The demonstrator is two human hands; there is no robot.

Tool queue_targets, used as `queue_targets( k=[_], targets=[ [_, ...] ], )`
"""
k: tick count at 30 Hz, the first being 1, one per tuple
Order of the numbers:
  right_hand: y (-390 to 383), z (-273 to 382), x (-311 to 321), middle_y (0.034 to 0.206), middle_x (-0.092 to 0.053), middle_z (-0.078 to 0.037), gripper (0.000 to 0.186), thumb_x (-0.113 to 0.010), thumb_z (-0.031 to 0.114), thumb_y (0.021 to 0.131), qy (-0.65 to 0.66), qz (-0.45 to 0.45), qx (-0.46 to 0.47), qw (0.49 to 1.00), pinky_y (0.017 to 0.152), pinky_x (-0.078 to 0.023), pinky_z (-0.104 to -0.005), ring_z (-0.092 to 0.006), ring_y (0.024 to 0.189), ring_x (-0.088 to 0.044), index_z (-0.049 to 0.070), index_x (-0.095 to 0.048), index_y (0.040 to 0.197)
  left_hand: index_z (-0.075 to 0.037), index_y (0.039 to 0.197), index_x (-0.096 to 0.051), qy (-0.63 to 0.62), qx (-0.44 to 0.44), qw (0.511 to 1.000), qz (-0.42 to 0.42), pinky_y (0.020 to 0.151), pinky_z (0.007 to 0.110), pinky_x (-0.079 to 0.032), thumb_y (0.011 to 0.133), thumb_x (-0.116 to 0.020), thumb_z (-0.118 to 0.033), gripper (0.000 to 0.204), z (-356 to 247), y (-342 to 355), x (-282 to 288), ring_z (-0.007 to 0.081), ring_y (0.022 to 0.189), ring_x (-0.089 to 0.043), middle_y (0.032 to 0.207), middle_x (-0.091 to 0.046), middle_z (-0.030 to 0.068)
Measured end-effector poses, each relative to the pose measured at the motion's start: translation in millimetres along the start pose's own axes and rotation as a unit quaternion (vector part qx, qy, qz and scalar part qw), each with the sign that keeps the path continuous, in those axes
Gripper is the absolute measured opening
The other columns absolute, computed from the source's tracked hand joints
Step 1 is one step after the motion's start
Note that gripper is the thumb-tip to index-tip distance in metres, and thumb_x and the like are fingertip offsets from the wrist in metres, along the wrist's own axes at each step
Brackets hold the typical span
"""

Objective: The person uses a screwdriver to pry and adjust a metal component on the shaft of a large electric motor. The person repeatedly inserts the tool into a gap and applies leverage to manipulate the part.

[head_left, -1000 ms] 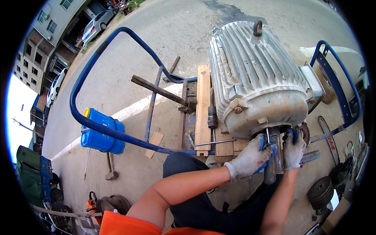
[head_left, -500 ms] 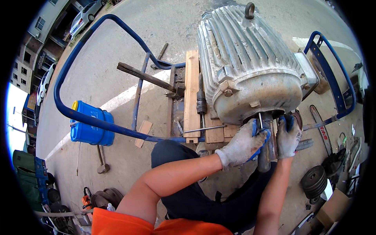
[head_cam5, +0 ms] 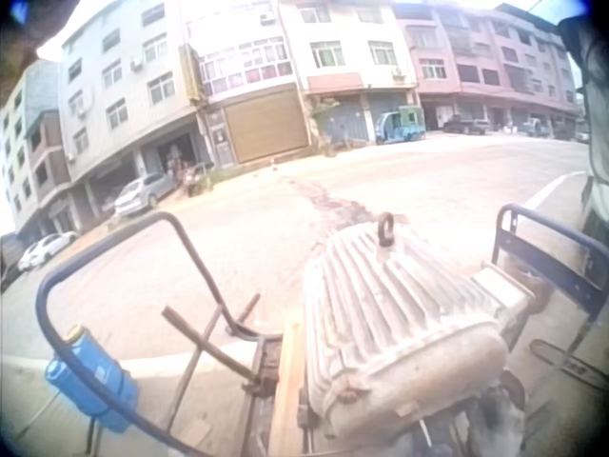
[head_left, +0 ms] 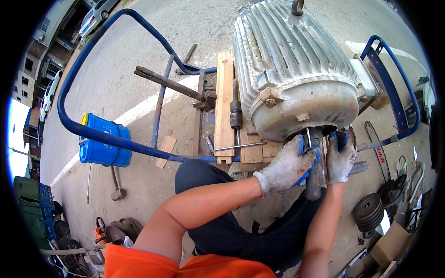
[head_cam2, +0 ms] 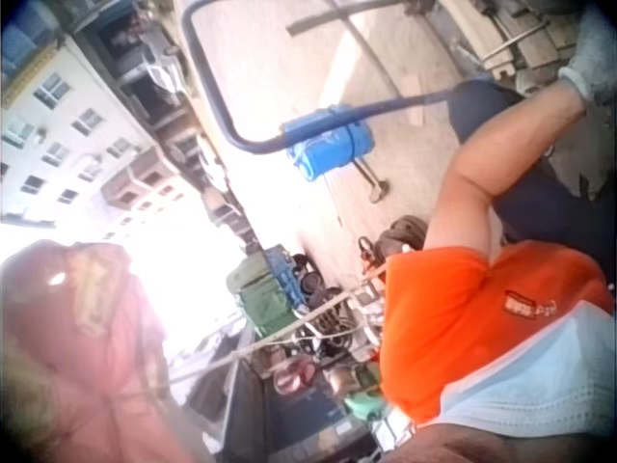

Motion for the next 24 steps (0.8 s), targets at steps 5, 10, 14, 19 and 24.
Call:
queue_targets(
  k=[5,10,14,19,24],
  targets=[
    [0,2,-2,0.087,-0.066,-0.020,0.018,-0.063,0.009,0.084,-0.005,0.047,-0.085,0.995,0.071,-0.049,-0.0392,-0.0344,0.079,-0.065,-0.001,-0.060,0.098,-0.007,0.108,-0.049,-0.024,0.030,0.999,-0.005,0.068,0.020,-0.043,0.092,-0.063,-0.040,0.039,-16,-4,-6,0.0040,0.079,-0.044,0.089,-0.052,-0.0038],
    [-3,1,1,0.089,-0.067,-0.018,0.018,-0.063,0.008,0.084,0.064,0.004,-0.035,0.997,0.073,-0.050,-0.0371,-0.0312,0.080,-0.066,-0.002,-0.060,0.099,-0.005,0.112,-0.048,-0.048,-0.022,0.999,-0.009,0.071,0.021,-0.043,0.093,-0.061,-0.039,0.041,0,2,-11,0.0046,0.081,-0.044,0.092,-0.051,-0.0030],
    [-1,-6,-3,0.088,-0.067,-0.017,0.018,-0.062,0.007,0.084,0.050,0.008,-0.020,0.999,0.073,-0.050,-0.0361,-0.0302,0.078,-0.066,-0.002,-0.060,0.099,-0.005,0.112,-0.048,0.006,-0.027,0.999,-0.024,0.073,0.022,-0.043,0.094,-0.060,-0.038,0.040,-7,1,-11,0.0051,0.082,-0.044,0.093,-0.051,-0.0028],
    [-1,-2,-6,0.086,-0.066,-0.018,0.017,-0.062,0.006,0.084,0.028,0.052,-0.085,0.995,0.071,-0.049,-0.0371,-0.0305,0.077,-0.065,-0.002,-0.061,0.098,-0.005,0.112,-0.049,-0.022,-0.021,0.999,-0.021,0.072,0.023,-0.044,0.093,-0.061,-0.037,0.039,-3,0,-6,0.0060,0.081,-0.044,0.092,-0.051,-0.0023],
    [-4,1,1,0.078,-0.065,-0.018,0.015,-0.058,0.011,0.088,0.050,-0.022,-0.010,0.998,0.065,-0.048,-0.0393,-0.0321,0.072,-0.065,-0.002,-0.062,0.093,-0.005,0.112,-0.049,0.024,-0.008,0.999,-0.025,0.071,0.023,-0.044,0.094,-0.060,-0.035,0.037,-10,-2,-6,0.0058,0.080,-0.045,0.091,-0.051,-0.0015]
  ],
)
Point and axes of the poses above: each hand's wrist, its own y-axis towards the middle knuckle, its own x-axis out of the back of the hand, z = x × y, the point moved 6 cm from there along y, towards the middle knuckle
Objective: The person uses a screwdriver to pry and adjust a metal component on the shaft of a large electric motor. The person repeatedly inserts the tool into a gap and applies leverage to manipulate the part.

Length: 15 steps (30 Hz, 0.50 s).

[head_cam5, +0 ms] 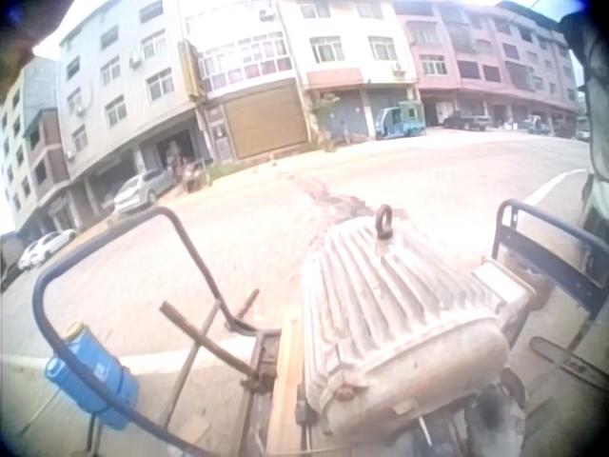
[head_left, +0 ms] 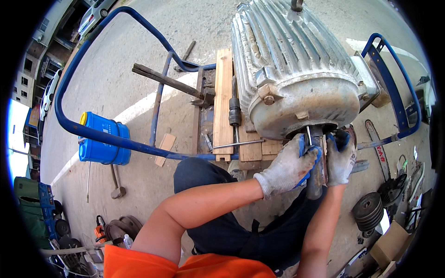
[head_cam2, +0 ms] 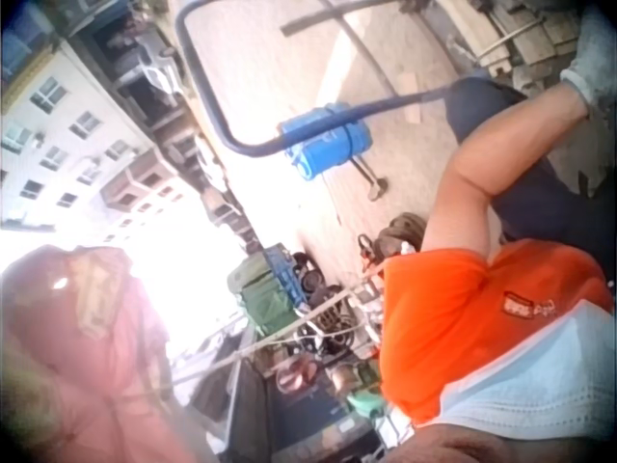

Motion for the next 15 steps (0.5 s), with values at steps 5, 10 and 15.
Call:
queue_targets(
  k=[5,10,15],
  targets=[
    [3,-3,-8,0.081,-0.065,-0.019,0.014,-0.061,0.010,0.086,-0.032,0.050,-0.029,0.998,0.067,-0.049,-0.0401,-0.0352,0.075,-0.064,-0.002,-0.062,0.094,-0.006,0.114,-0.049,0.022,-0.001,1.000,-0.008,0.068,0.022,-0.044,0.094,-0.060,-0.035,0.037,-2,-1,1,0.0047,0.079,-0.045,0.090,-0.052,-0.0015],
    [3,2,-3,0.079,-0.065,-0.019,0.015,-0.062,0.011,0.085,-0.041,0.047,-0.007,0.998,0.066,-0.048,-0.0412,-0.0356,0.073,-0.064,-0.002,-0.063,0.091,-0.007,0.115,-0.049,-0.051,0.031,0.998,0.012,0.066,0.020,-0.043,0.094,-0.060,-0.036,0.037,3,-1,-2,0.0037,0.077,-0.045,0.089,-0.051,-0.0027],
    [6,3,-4,0.086,-0.068,-0.015,0.020,-0.061,0.016,0.089,-0.065,0.067,-0.011,0.996,0.070,-0.049,-0.0371,-0.0251,0.076,-0.064,-0.002,-0.063,0.098,-0.007,0.115,-0.049,-0.033,-0.011,0.999,-0.001,0.064,0.020,-0.042,0.093,-0.061,-0.036,0.038,6,1,-1,0.0033,0.074,-0.043,0.088,-0.050,-0.0041]
  ],
)
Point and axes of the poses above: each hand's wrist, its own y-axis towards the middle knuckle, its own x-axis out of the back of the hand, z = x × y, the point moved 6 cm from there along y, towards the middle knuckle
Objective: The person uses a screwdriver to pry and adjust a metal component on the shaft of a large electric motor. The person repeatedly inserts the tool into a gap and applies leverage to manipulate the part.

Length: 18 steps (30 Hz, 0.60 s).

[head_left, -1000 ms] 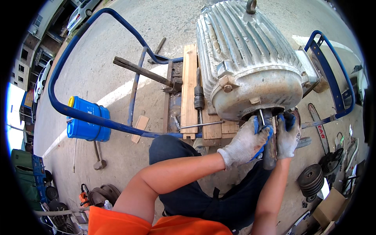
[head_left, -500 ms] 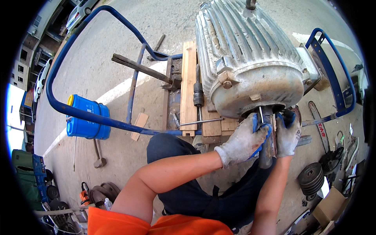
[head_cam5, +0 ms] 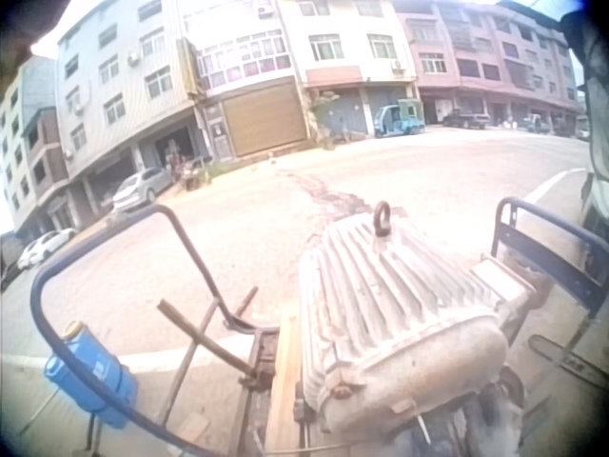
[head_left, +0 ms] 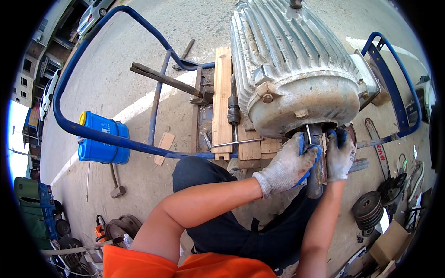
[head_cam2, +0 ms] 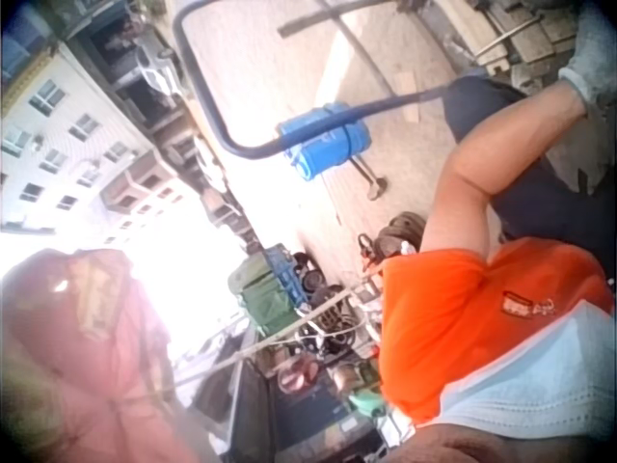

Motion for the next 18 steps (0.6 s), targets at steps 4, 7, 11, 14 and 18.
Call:
queue_targets(
  k=[4,7,11,14,18],
  targets=[
    [-1,-10,-7,0.086,-0.068,-0.016,0.019,-0.063,0.013,0.087,0.064,0.022,-0.049,0.996,0.071,-0.049,-0.0385,-0.0280,0.077,-0.065,-0.002,-0.062,0.099,-0.006,0.116,-0.049,-0.036,0.054,0.998,0.020,0.071,0.022,-0.044,0.093,-0.062,-0.035,0.039,-9,-3,-2,0.0048,0.080,-0.046,0.091,-0.052,-0.0025],
    [-3,-1,-1,0.083,-0.066,-0.019,0.018,-0.063,0.010,0.085,0.068,-0.018,0.002,0.998,0.067,-0.049,-0.0412,-0.0338,0.076,-0.065,-0.001,-0.061,0.099,-0.006,0.115,-0.050,-0.072,0.026,0.997,0.026,0.073,0.022,-0.044,0.093,-0.062,-0.035,0.038,-15,-2,-4,0.0050,0.080,-0.046,0.092,-0.054,-0.0022],
    [0,-8,-2,0.085,-0.067,-0.019,0.019,-0.064,0.012,0.085,0.028,-0.031,0.008,0.999,0.069,-0.049,-0.0406,-0.0340,0.078,-0.066,-0.001,-0.061,0.099,-0.007,0.114,-0.051,-0.076,-0.033,0.997,-0.001,0.071,0.021,-0.043,0.093,-0.062,-0.034,0.037,-8,2,-5,0.0042,0.079,-0.046,0.091,-0.055,-0.0033],
    [-1,-14,-7,0.086,-0.067,-0.019,0.021,-0.065,0.012,0.084,0.018,0.004,-0.015,1.000,0.070,-0.049,-0.0400,-0.0348,0.080,-0.065,-0.001,-0.061,0.100,-0.007,0.114,-0.051,-0.011,-0.014,1.000,-0.004,0.070,0.020,-0.043,0.093,-0.062,-0.033,0.035,-5,2,-2,0.0037,0.079,-0.047,0.092,-0.055,-0.0036],
    [-4,3,0,0.083,-0.068,-0.018,0.020,-0.060,0.017,0.089,0.027,0.002,-0.019,0.999,0.070,-0.049,-0.0376,-0.0299,0.077,-0.066,-0.001,-0.063,0.098,-0.006,0.114,-0.051,-0.043,0.022,0.999,0.002,0.071,0.020,-0.043,0.093,-0.062,-0.034,0.036,-9,-2,-1,0.0035,0.080,-0.047,0.093,-0.055,-0.0032]
  ],
)
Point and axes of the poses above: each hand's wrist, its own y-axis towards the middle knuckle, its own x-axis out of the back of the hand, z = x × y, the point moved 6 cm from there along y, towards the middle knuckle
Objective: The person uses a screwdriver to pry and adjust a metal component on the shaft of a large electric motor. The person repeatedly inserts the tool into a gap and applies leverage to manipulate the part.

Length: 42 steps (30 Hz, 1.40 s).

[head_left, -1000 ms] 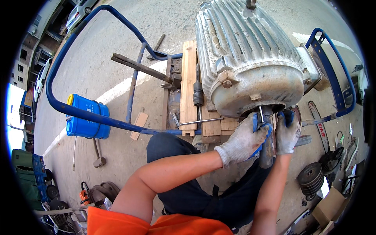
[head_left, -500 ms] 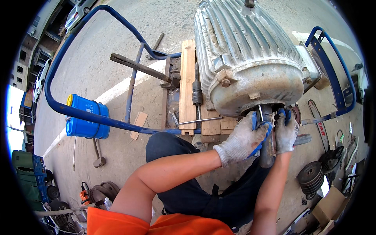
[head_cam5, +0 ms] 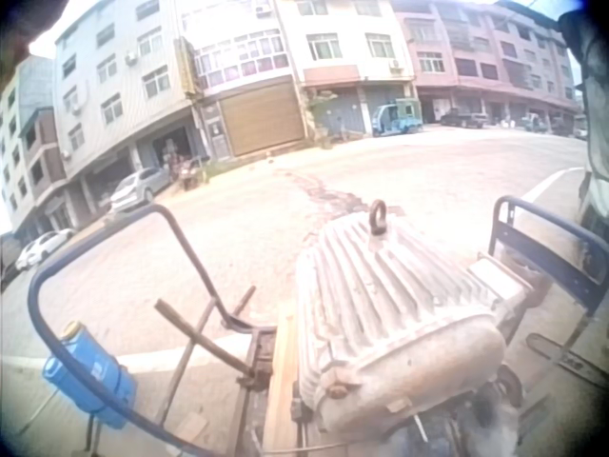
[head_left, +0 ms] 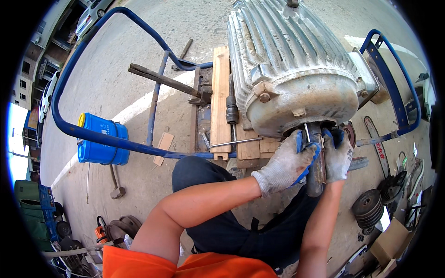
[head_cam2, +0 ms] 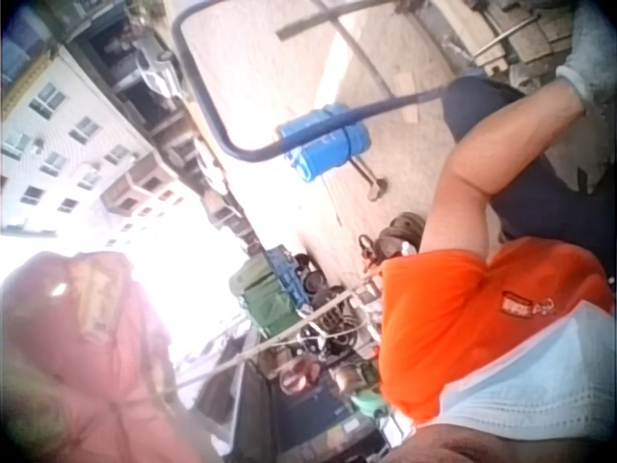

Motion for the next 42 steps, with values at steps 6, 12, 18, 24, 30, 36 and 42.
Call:
queue_targets(
  k=[6,12,18,24,30,36,42],
  targets=[
    [6,-7,-2,0.087,-0.066,-0.019,0.019,-0.063,0.013,0.085,-0.016,0.006,0.013,1.000,0.071,-0.049,-0.0407,-0.0369,0.082,-0.065,0.001,-0.062,0.099,-0.006,0.116,-0.051,0.041,-0.006,0.999,-0.006,0.069,0.021,-0.044,0.092,-0.062,-0.036,0.040,-3,2,1,0.0040,0.079,-0.046,0.093,-0.054,-0.0032],
    [3,-9,0,0.085,-0.067,-0.018,0.021,-0.060,0.018,0.089,-0.004,-0.039,-0.001,0.999,0.070,-0.048,-0.0387,-0.0301,0.078,-0.066,-0.002,-0.064,0.096,-0.006,0.118,-0.050,0.012,-0.023,1.000,-0.001,0.065,0.021,-0.043,0.092,-0.062,-0.038,0.042,-1,3,0,0.0044,0.076,-0.044,0.090,-0.052,-0.0033],
    [7,-17,-10,0.087,-0.067,-0.018,0.019,-0.067,0.011,0.082,0.016,0.021,-0.029,0.999,0.072,-0.049,-0.0403,-0.0345,0.080,-0.065,-0.001,-0.063,0.096,-0.006,0.120,-0.050,-0.039,0.017,0.999,0.010,0.066,0.021,-0.043,0.092,-0.062,-0.038,0.044,-4,0,-4,0.0044,0.077,-0.044,0.091,-0.053,-0.0027],
    [4,-19,-5,0.089,-0.067,-0.020,0.023,-0.068,0.010,0.081,0.049,-0.031,-0.002,0.998,0.072,-0.049,-0.0390,-0.0344,0.081,-0.065,-0.001,-0.061,0.099,-0.003,0.122,-0.049,0.044,-0.026,0.999,-0.006,0.078,0.025,-0.046,0.095,-0.059,-0.028,0.038,-5,4,-2,0.0067,0.088,-0.047,0.099,-0.056,0.0015],
    [5,-21,-8,0.090,-0.066,-0.020,0.024,-0.069,0.010,0.080,0.048,-0.008,-0.058,0.997,0.072,-0.050,-0.0387,-0.0344,0.080,-0.065,-0.002,-0.061,0.099,-0.004,0.118,-0.050,0.083,0.002,0.996,-0.020,0.073,0.022,-0.045,0.095,-0.057,-0.022,0.031,-12,1,3,0.0047,0.084,-0.047,0.095,-0.055,-0.0014],
    [4,-17,-6,0.088,-0.067,-0.020,0.023,-0.069,0.009,0.079,0.055,-0.009,-0.060,0.997,0.072,-0.050,-0.0386,-0.0332,0.079,-0.065,-0.002,-0.062,0.098,-0.006,0.118,-0.050,-0.082,0.007,0.997,-0.004,0.066,0.020,-0.043,0.092,-0.063,-0.029,0.036,2,5,-3,0.0032,0.079,-0.046,0.092,-0.053,-0.0045],
    [4,-16,-6,0.083,-0.068,-0.013,0.019,-0.066,0.009,0.083,0.041,-0.016,-0.044,0.998,0.071,-0.049,-0.0317,-0.0168,0.074,-0.062,-0.004,-0.062,0.097,-0.005,0.123,-0.047,-0.041,0.006,0.999,-0.017,0.075,0.021,-0.044,0.091,-0.066,-0.030,0.045,3,5,-2,0.0042,0.086,-0.047,0.099,-0.054,-0.0028]
  ],
)
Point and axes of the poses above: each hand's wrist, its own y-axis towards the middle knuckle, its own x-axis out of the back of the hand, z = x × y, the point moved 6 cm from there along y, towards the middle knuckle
